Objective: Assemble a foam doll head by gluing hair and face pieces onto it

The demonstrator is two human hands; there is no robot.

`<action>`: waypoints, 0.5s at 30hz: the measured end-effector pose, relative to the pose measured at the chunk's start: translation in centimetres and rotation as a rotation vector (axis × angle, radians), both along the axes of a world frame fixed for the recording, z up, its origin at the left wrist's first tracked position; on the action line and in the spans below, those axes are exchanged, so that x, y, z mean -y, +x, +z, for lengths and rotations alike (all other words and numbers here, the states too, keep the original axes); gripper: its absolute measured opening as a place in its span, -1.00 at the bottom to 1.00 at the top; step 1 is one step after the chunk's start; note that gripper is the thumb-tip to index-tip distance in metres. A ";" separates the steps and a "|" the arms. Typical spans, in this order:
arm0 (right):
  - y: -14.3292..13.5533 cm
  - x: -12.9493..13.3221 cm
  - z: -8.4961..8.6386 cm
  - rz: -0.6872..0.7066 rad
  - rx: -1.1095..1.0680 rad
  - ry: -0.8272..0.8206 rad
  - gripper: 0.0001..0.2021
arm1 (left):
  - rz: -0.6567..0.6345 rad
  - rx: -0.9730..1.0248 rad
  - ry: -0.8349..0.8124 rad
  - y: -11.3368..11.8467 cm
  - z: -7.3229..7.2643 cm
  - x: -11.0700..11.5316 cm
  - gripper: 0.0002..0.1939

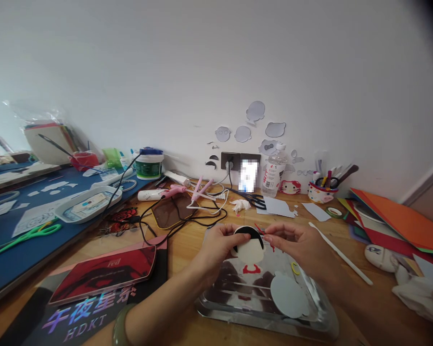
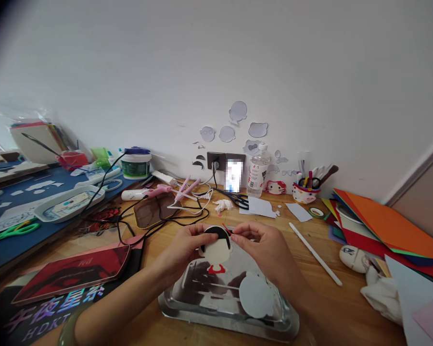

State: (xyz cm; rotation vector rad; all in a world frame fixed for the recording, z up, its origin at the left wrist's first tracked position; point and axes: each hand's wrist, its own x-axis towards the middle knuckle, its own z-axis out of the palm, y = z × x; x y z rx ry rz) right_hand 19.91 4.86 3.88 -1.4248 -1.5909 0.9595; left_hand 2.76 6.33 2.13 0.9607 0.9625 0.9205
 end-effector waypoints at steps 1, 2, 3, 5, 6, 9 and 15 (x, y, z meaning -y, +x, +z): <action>0.0 0.0 0.0 -0.005 0.002 0.004 -0.81 | 0.001 -0.002 0.000 0.0 0.0 0.0 -0.80; 0.0 0.0 0.0 -0.011 0.005 0.011 -0.81 | 0.004 -0.004 -0.001 0.0 0.0 0.0 -0.80; -0.1 0.1 0.1 -0.014 0.010 0.016 -0.81 | 0.007 -0.005 -0.002 0.0 0.0 0.0 -0.80; -0.1 0.1 0.1 -0.012 0.019 0.021 -0.81 | 0.013 -0.007 -0.003 0.0 0.0 0.0 -0.80; -0.1 0.1 0.1 -0.006 0.022 0.024 -0.81 | 0.014 -0.009 -0.003 0.0 0.0 0.0 -0.79; -0.1 0.0 0.0 -0.010 0.026 0.042 -0.82 | 0.017 -0.012 -0.003 0.0 0.0 0.0 -0.78; 0.0 0.0 -0.3 -0.041 -0.007 0.013 -0.80 | 0.005 -0.009 -0.002 0.0 0.0 0.0 -0.79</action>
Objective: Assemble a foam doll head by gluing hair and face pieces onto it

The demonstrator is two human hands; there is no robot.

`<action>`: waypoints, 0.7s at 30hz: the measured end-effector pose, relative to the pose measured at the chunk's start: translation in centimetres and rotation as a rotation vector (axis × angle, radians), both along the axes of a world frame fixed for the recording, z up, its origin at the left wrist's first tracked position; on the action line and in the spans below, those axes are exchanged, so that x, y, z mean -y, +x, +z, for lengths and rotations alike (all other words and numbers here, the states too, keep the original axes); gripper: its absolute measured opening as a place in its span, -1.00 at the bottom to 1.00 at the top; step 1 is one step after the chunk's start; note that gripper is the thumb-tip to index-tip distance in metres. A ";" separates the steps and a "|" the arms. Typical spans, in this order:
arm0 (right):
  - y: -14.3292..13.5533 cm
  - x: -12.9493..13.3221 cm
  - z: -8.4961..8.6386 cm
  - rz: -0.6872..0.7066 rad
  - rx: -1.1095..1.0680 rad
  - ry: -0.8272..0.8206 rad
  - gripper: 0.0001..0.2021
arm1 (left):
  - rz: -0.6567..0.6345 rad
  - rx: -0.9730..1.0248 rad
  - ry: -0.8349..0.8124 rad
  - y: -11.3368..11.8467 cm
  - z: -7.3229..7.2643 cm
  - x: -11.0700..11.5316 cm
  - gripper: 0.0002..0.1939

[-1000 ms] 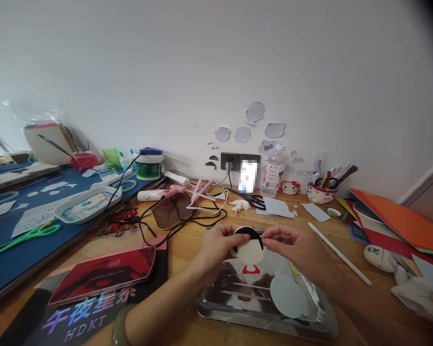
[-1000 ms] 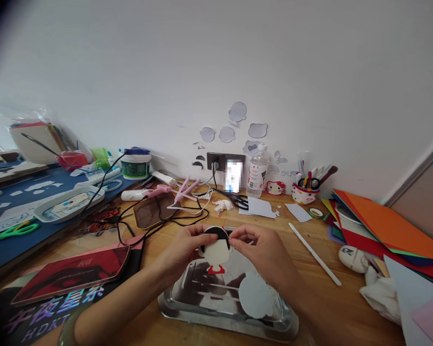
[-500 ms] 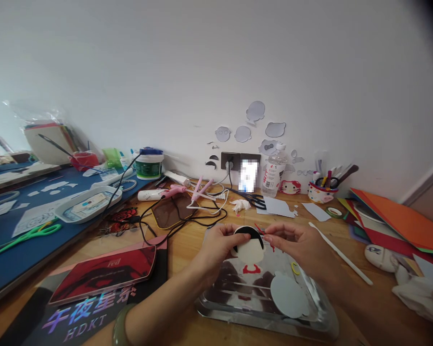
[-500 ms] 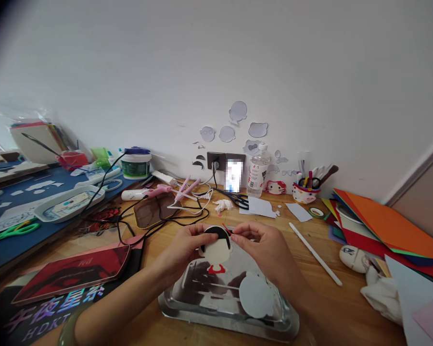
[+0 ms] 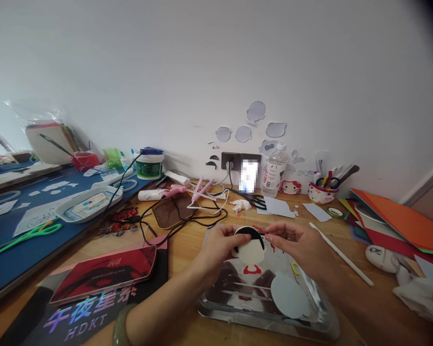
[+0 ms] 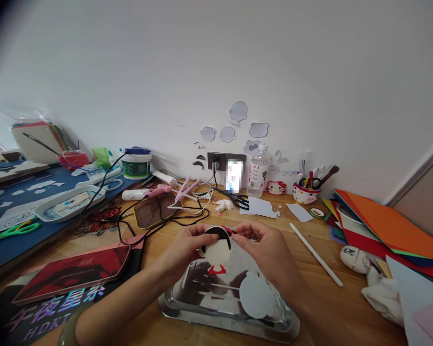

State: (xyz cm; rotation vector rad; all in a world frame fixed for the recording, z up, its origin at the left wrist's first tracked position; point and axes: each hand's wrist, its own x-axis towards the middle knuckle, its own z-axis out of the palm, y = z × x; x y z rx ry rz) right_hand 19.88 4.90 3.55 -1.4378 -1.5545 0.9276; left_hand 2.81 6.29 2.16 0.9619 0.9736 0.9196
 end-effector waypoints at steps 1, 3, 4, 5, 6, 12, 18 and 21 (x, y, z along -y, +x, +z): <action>0.0 0.0 0.0 0.000 0.003 0.001 -0.81 | 0.002 -0.001 -0.001 0.0 0.0 0.0 -0.79; 0.0 0.0 0.0 0.010 0.018 0.009 -0.81 | 0.010 -0.008 -0.001 0.0 0.0 0.0 -0.79; 0.0 0.0 0.1 0.017 0.027 0.012 -0.81 | 0.010 -0.009 0.000 0.0 -0.1 0.0 -0.79; -0.1 0.0 0.1 0.024 0.034 0.014 -0.81 | 0.007 -0.010 0.002 0.0 -0.1 0.0 -0.80; -0.1 0.0 0.1 0.029 0.036 0.011 -0.81 | 0.004 -0.009 0.002 0.0 -0.1 0.0 -0.80; -0.2 0.0 0.1 0.069 0.025 -0.018 -0.82 | 0.014 -0.004 -0.002 0.0 -0.1 0.0 -0.78; -0.2 0.1 0.3 0.084 0.046 -0.023 -0.84 | 0.006 -0.014 0.010 0.0 -0.1 0.1 -0.78; -0.2 0.1 0.5 0.095 0.061 -0.034 -0.84 | -0.002 -0.001 0.007 0.1 0.0 0.2 -0.78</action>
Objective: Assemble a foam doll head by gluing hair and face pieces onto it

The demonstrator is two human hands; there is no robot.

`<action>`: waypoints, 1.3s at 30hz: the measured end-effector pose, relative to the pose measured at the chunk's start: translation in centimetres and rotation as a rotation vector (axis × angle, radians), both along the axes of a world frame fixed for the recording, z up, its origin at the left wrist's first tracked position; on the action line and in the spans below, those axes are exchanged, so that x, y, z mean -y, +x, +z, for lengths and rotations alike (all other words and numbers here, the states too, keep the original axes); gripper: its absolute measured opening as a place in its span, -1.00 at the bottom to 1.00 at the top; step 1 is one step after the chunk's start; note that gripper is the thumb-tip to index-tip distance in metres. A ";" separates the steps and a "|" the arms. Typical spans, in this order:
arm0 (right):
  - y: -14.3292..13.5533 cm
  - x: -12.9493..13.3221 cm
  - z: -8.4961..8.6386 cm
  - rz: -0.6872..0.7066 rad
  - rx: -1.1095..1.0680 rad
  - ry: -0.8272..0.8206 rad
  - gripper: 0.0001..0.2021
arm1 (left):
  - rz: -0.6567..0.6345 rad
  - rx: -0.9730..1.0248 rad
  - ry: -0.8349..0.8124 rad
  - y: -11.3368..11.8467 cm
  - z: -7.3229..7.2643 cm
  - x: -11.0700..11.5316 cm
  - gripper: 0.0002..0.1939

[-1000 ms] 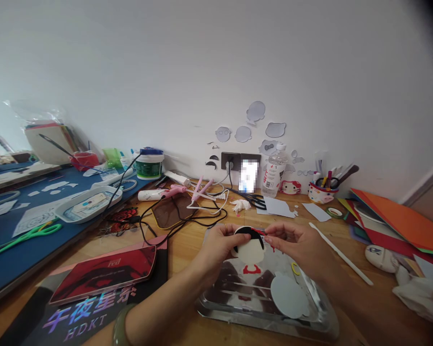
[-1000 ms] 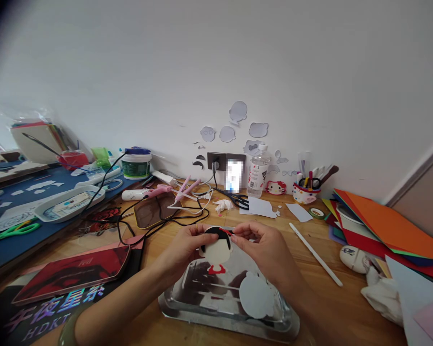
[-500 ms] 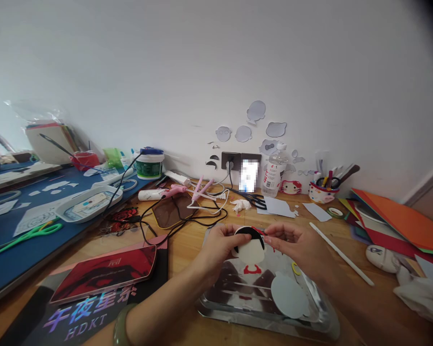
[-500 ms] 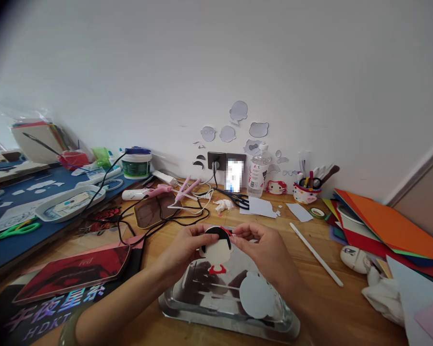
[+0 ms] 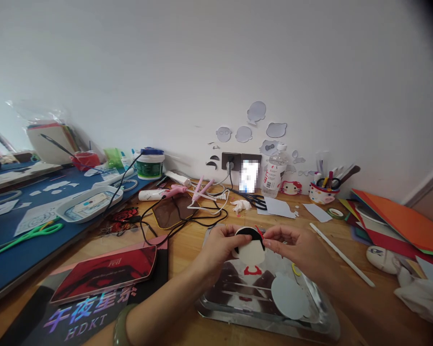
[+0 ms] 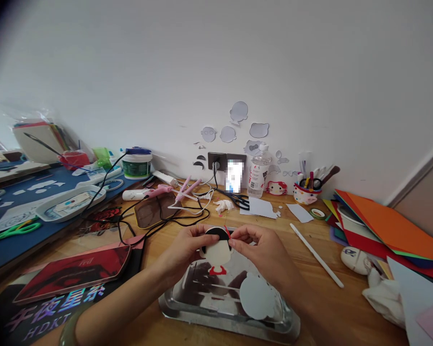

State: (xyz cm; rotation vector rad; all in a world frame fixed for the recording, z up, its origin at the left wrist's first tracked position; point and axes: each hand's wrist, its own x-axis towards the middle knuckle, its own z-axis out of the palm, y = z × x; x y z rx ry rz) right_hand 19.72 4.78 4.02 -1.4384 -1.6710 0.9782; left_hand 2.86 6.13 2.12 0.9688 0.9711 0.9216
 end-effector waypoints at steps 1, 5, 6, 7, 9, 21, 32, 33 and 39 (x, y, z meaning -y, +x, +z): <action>0.0 0.0 0.0 0.005 0.000 -0.006 -0.84 | -0.003 0.004 -0.002 0.0 0.0 0.0 -0.78; 0.1 -0.3 -0.1 0.029 -0.027 -0.032 -0.84 | -0.010 0.007 0.002 0.0 0.1 0.1 -0.80; 0.2 -0.3 -0.2 0.037 -0.033 -0.038 -0.84 | -0.010 0.004 0.005 0.0 0.1 0.0 -0.80; 0.2 -0.4 -0.2 0.045 -0.040 -0.045 -0.84 | -0.012 0.003 0.006 0.0 0.1 0.0 -0.80; 0.3 -0.4 -0.3 0.058 -0.058 -0.057 -0.85 | -0.016 0.004 0.004 0.0 0.2 0.0 -0.80; 0.6 -0.6 -0.7 0.096 -0.142 -0.073 -0.78 | -0.029 -0.008 0.002 -0.1 0.1 0.0 -0.80; 0.6 -0.6 -0.3 0.074 -0.057 -0.052 -0.81 | -0.021 0.006 0.002 -0.1 0.1 0.0 -0.81; 0.6 -0.5 -0.3 0.074 -0.067 -0.057 -0.82 | -0.022 0.005 0.000 -0.1 0.1 0.0 -0.81; 0.9 -0.5 -0.5 0.077 -0.097 -0.084 -0.83 | -0.031 0.018 -0.004 -0.1 0.1 0.0 -0.82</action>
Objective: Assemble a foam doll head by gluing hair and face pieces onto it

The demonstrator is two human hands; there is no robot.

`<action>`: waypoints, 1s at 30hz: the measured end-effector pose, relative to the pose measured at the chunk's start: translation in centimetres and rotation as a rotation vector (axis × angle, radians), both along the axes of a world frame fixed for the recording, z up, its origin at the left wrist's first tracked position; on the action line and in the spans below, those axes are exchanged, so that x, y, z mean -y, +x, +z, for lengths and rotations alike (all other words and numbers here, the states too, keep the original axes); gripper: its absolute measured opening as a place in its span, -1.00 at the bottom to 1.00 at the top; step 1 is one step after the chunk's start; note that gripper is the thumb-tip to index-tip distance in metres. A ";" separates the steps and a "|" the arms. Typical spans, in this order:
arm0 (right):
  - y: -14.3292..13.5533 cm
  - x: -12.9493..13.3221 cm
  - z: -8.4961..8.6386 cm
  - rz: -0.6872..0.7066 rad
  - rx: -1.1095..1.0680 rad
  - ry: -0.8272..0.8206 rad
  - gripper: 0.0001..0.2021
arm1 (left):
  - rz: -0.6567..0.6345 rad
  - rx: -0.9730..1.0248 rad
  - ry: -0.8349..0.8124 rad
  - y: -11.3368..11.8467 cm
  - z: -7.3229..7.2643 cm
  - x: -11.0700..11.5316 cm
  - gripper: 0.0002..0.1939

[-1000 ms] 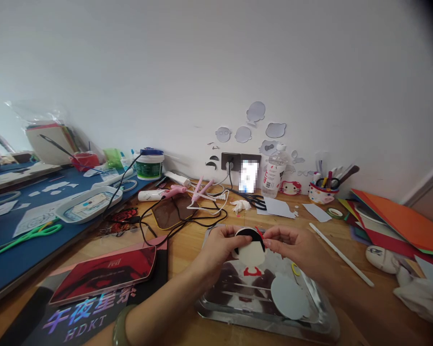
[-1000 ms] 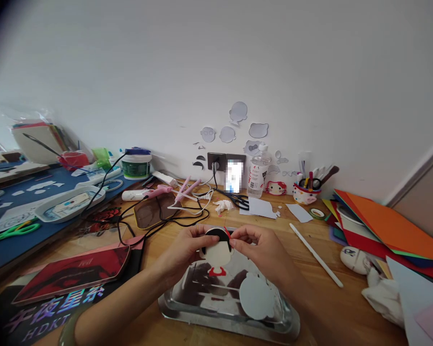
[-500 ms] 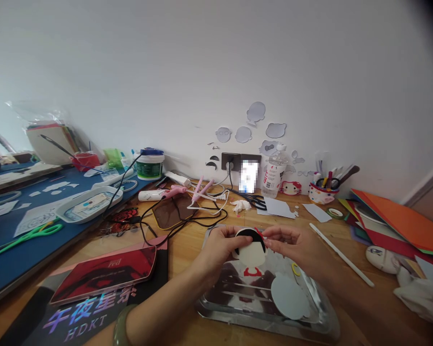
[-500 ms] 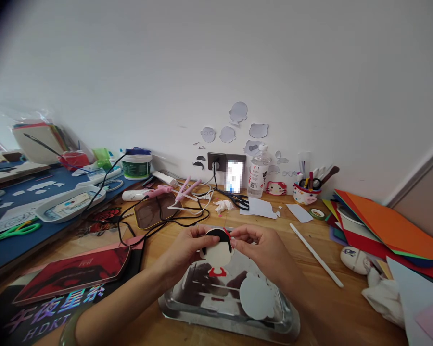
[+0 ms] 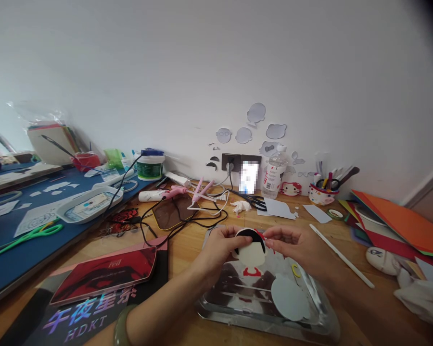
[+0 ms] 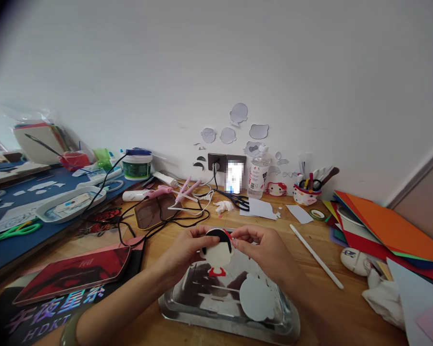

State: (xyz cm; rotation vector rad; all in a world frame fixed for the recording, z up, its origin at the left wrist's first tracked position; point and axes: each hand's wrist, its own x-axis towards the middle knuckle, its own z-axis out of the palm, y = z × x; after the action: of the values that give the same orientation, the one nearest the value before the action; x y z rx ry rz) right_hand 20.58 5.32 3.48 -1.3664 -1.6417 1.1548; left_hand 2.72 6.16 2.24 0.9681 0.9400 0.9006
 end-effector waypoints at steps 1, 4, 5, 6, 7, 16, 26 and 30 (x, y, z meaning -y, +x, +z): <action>0.0 0.0 0.0 0.005 -0.004 -0.003 -0.83 | 0.002 0.000 -0.001 0.0 0.0 0.0 -0.82; 0.0 -0.1 -0.1 0.021 -0.009 0.010 -0.83 | 0.010 -0.007 -0.011 0.0 0.1 0.1 -0.81; 0.0 -0.1 -0.1 0.025 -0.005 0.013 -0.82 | 0.010 -0.008 -0.011 0.0 0.1 0.1 -0.81; 0.0 -0.1 -0.1 0.028 -0.001 0.013 -0.82 | 0.010 -0.007 -0.012 0.0 0.1 0.1 -0.80; 0.0 -0.1 0.0 0.027 0.004 0.015 -0.82 | 0.008 -0.004 -0.012 0.0 0.1 0.1 -0.80; -0.1 -0.1 0.1 0.029 0.003 0.021 -0.83 | 0.010 -0.009 -0.022 0.1 0.1 0.1 -0.79; -0.2 0.0 0.2 0.021 0.008 0.026 -0.84 | -0.009 0.025 -0.003 0.0 0.0 0.1 -0.82; -0.2 0.0 0.2 0.012 0.028 0.031 -0.83 | -0.014 0.023 0.005 0.0 -0.1 0.1 -0.82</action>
State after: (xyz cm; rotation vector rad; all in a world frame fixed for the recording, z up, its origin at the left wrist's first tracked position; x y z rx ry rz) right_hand 20.37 5.29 3.72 -1.3606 -1.6826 1.1171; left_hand 2.70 6.10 2.12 0.9660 0.9109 0.9008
